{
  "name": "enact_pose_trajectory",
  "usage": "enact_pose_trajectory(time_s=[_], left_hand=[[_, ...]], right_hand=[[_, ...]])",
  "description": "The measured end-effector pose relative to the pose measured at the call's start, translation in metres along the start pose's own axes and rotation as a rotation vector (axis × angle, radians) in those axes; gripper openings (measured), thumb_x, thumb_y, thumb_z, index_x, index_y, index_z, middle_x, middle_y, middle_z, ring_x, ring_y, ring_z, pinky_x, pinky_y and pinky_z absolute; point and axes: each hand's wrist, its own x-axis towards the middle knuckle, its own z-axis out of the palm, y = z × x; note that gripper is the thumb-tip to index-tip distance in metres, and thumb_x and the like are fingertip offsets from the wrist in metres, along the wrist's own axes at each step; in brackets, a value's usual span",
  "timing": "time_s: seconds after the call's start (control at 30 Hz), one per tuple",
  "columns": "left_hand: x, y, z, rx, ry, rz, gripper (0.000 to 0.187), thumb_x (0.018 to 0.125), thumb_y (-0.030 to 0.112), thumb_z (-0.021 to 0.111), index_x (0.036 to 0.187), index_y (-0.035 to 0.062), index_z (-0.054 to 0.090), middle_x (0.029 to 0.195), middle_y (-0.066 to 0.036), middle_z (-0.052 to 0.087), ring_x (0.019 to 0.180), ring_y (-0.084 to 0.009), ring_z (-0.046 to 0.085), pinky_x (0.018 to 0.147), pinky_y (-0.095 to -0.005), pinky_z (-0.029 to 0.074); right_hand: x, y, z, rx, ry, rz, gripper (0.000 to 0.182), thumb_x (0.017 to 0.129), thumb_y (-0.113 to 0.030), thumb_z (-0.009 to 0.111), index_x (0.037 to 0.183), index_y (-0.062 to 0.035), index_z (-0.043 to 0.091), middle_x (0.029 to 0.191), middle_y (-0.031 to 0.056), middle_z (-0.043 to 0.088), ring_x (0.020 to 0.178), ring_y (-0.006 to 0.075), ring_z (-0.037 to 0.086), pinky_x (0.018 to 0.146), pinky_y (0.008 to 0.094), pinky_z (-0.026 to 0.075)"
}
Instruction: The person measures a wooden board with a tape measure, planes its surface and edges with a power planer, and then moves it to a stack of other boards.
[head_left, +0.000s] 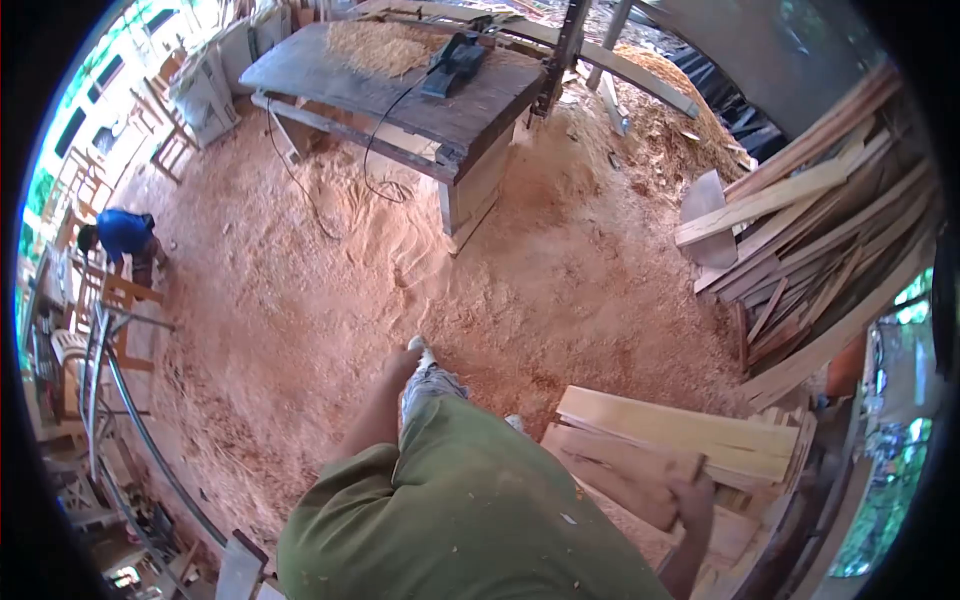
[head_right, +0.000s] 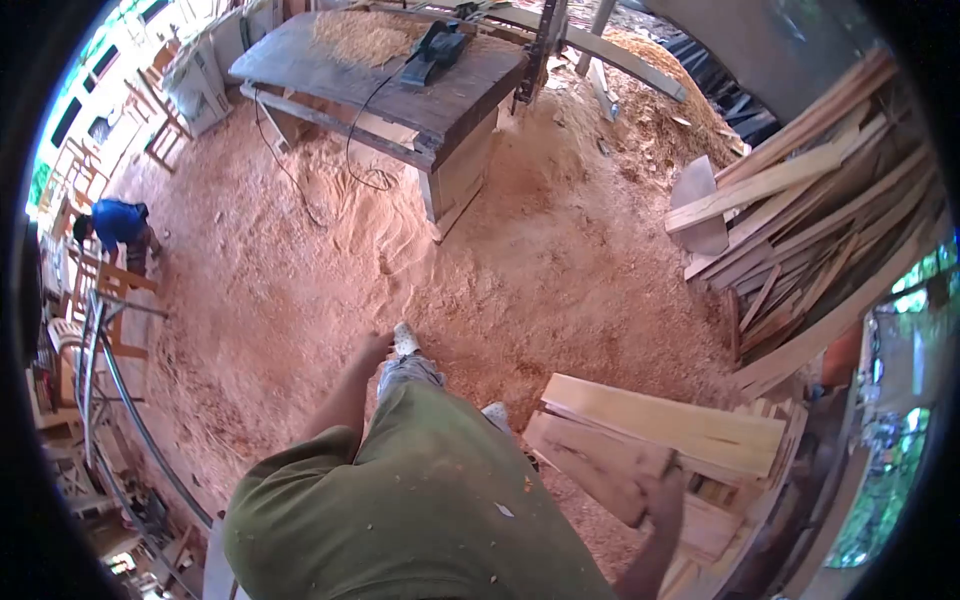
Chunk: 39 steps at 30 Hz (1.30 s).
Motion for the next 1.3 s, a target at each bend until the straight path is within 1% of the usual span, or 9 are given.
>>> enact_pose_trajectory(time_s=[0.1, 0.33, 0.53, 0.6, 0.77, 1.0, 1.1, 1.23, 1.3], left_hand=[[0.034, 0.022, 0.065, 0.123, -0.242, 0.047, 0.037, 0.086, 0.039, 0.066, 0.098, 0.0035, 0.068, 0.09, -0.008, 0.068, 0.075, -0.0187, 0.064, 0.056, -0.0336, 0.048], [-0.018, 0.121, 0.067, -0.016, -0.621, -0.391, 0.073, 0.086, 0.051, 0.067, 0.136, 0.0008, 0.049, 0.119, -0.024, 0.062, 0.096, -0.0395, 0.065, 0.088, -0.0482, 0.054], [0.063, 0.135, -0.026, -1.007, -0.29, -0.504, 0.071, 0.085, 0.032, 0.07, 0.135, -0.0096, 0.04, 0.128, -0.029, 0.055, 0.111, -0.0423, 0.061, 0.095, -0.0514, 0.051], [0.09, 0.136, -0.058, -1.221, -0.164, -0.41, 0.059, 0.087, 0.017, 0.063, 0.133, -0.0114, 0.039, 0.128, -0.029, 0.055, 0.112, -0.041, 0.06, 0.097, -0.0518, 0.051], [0.131, 0.201, -0.129, -1.61, -0.224, -0.182, 0.05, 0.087, 0.002, 0.057, 0.133, -0.0078, 0.042, 0.124, -0.025, 0.058, 0.107, -0.0392, 0.062, 0.097, -0.0497, 0.052], [0.178, 0.31, -0.204, -1.493, -0.312, 0.119, 0.047, 0.085, 0.003, 0.058, 0.129, -0.0093, 0.047, 0.123, -0.021, 0.061, 0.114, -0.0344, 0.06, 0.107, -0.0488, 0.043], [0.231, 0.338, -0.225, -1.512, -0.391, 0.194, 0.048, 0.082, 0.0, 0.06, 0.128, -0.0085, 0.05, 0.121, -0.019, 0.062, 0.114, -0.0325, 0.06, 0.106, -0.0476, 0.044], [0.261, 0.388, -0.254, -1.459, -0.421, 0.215, 0.055, 0.078, -0.003, 0.063, 0.131, -0.0063, 0.048, 0.126, -0.018, 0.06, 0.118, -0.0329, 0.057, 0.108, -0.0491, 0.042], [0.282, 0.41, -0.263, -1.406, -0.432, 0.243, 0.058, 0.08, -0.002, 0.062, 0.136, -0.0035, 0.045, 0.131, -0.017, 0.057, 0.121, -0.0334, 0.056, 0.109, -0.0496, 0.041]], right_hand=[[0.021, -0.151, 0.076, -0.248, -0.256, -0.047, 0.035, 0.07, -0.015, 0.071, 0.101, 0.0014, 0.068, 0.081, 0.011, 0.07, 0.074, 0.0225, 0.068, 0.069, 0.0363, 0.052], [0.034, -0.409, 0.164, -0.622, -0.753, -0.405, 0.05, 0.076, -0.031, 0.079, 0.113, -0.001, 0.065, 0.088, 0.021, 0.069, 0.082, 0.0344, 0.069, 0.074, 0.0413, 0.051], [0.038, -0.543, 0.196, -0.745, -1.005, -0.738, 0.048, 0.075, -0.025, 0.079, 0.117, -0.0035, 0.066, 0.095, 0.0163, 0.071, 0.082, 0.0322, 0.069, 0.073, 0.0362, 0.054], [0.056, -0.549, 0.203, -0.562, -0.937, -1.368, 0.049, 0.07, -0.02, 0.079, 0.115, -0.0058, 0.069, 0.105, 0.0122, 0.071, 0.083, 0.0298, 0.069, 0.074, 0.0328, 0.056], [0.124, -0.551, 0.188, -0.878, -0.881, -1.066, 0.052, 0.059, -0.008, 0.073, 0.112, -0.0111, 0.073, 0.133, 0.0122, 0.061, 0.137, 0.0363, 0.041, 0.117, 0.0581, 0.008], [0.265, -0.451, 0.255, -0.339, -0.258, -0.784, 0.069, 0.062, 0.006, 0.052, 0.131, -0.0043, 0.06, 0.152, 0.0161, 0.04, 0.141, 0.0326, 0.034, 0.119, 0.0493, 0.016], [0.329, -0.422, 0.307, 0.704, -0.33, -0.441, 0.087, 0.065, 0.007, 0.052, 0.15, -0.0025, 0.033, 0.151, 0.0141, 0.037, 0.142, 0.0279, 0.033, 0.116, 0.0393, 0.029], [0.377, -0.454, 0.341, 0.96, -0.596, -0.161, 0.078, 0.074, 0.005, 0.055, 0.149, -0.0028, 0.035, 0.15, 0.0158, 0.038, 0.138, 0.0283, 0.037, 0.113, 0.0398, 0.034], [0.372, -0.496, 0.38, 0.751, -0.18, -0.04, 0.064, 0.086, -0.004, 0.058, 0.147, -0.0025, 0.038, 0.145, 0.0148, 0.043, 0.129, 0.025, 0.046, 0.108, 0.0386, 0.039]])
